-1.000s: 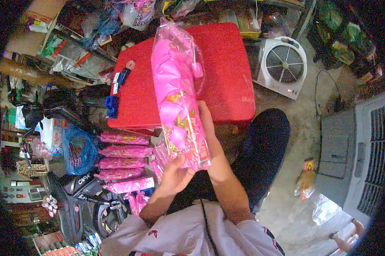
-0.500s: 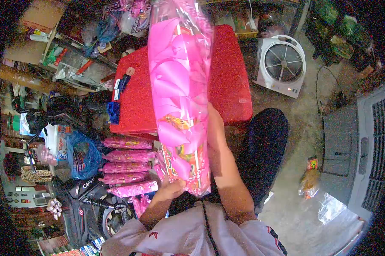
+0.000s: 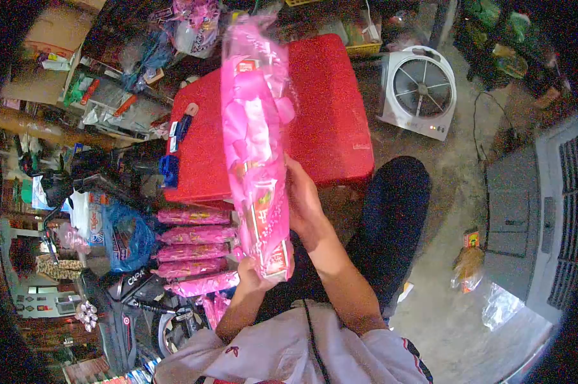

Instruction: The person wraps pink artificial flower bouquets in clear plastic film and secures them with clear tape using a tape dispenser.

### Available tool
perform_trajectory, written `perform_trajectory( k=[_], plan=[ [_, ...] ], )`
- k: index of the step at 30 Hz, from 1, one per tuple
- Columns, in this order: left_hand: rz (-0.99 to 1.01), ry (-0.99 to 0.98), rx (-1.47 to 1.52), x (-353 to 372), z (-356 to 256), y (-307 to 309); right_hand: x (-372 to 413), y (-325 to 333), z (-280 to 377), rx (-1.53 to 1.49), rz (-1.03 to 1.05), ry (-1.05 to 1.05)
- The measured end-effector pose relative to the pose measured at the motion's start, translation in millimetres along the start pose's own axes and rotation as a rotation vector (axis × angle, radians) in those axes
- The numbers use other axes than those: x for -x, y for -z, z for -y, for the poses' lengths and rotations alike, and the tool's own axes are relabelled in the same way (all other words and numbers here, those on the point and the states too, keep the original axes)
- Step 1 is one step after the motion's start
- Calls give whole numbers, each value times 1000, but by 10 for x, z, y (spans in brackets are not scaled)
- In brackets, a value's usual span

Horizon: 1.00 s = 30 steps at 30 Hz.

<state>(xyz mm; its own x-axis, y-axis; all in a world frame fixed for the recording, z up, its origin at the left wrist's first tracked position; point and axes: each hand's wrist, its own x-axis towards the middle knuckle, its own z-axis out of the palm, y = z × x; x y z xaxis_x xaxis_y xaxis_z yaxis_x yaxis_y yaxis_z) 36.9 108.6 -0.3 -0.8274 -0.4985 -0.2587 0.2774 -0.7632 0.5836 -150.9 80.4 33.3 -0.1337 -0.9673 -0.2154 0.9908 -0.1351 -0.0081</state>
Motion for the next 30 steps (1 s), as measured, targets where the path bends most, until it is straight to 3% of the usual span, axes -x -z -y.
perform_trajectory(
  k=[3, 4, 6, 7, 9, 12, 17, 21, 24, 28, 30],
  plan=[
    [-53, 20, 42, -65, -20, -124, 155, -190, -82, 261, -163, 255],
    [-92, 38, 42, -75, -33, -166, 135, -142, -64, 272, -209, 225],
    [12, 83, 126, -123, -91, -157, 77, -65, 10, 294, -300, 169],
    [67, 95, 200, -141, -112, -121, 98, -139, -33, 363, -416, 328],
    [202, 113, 338, -186, -125, -6, 74, -57, -32, 425, -384, 435],
    [195, 212, 312, -224, -172, 74, 46, 25, 54, 560, -342, 583],
    [242, 176, 220, -330, -228, 3, 34, 111, 214, 689, -396, 731],
    [32, 65, -43, -407, -355, -88, 80, 111, 312, 867, -383, 827],
    [-129, -175, -368, -535, -487, -29, 199, 129, 464, 1189, -433, 849],
    [-7, -278, -647, -718, -726, -265, 292, -45, 428, 1505, -388, 953],
    [-32, -285, -630, -886, -790, -358, 323, -111, 357, 1610, -349, 971]
  ],
)
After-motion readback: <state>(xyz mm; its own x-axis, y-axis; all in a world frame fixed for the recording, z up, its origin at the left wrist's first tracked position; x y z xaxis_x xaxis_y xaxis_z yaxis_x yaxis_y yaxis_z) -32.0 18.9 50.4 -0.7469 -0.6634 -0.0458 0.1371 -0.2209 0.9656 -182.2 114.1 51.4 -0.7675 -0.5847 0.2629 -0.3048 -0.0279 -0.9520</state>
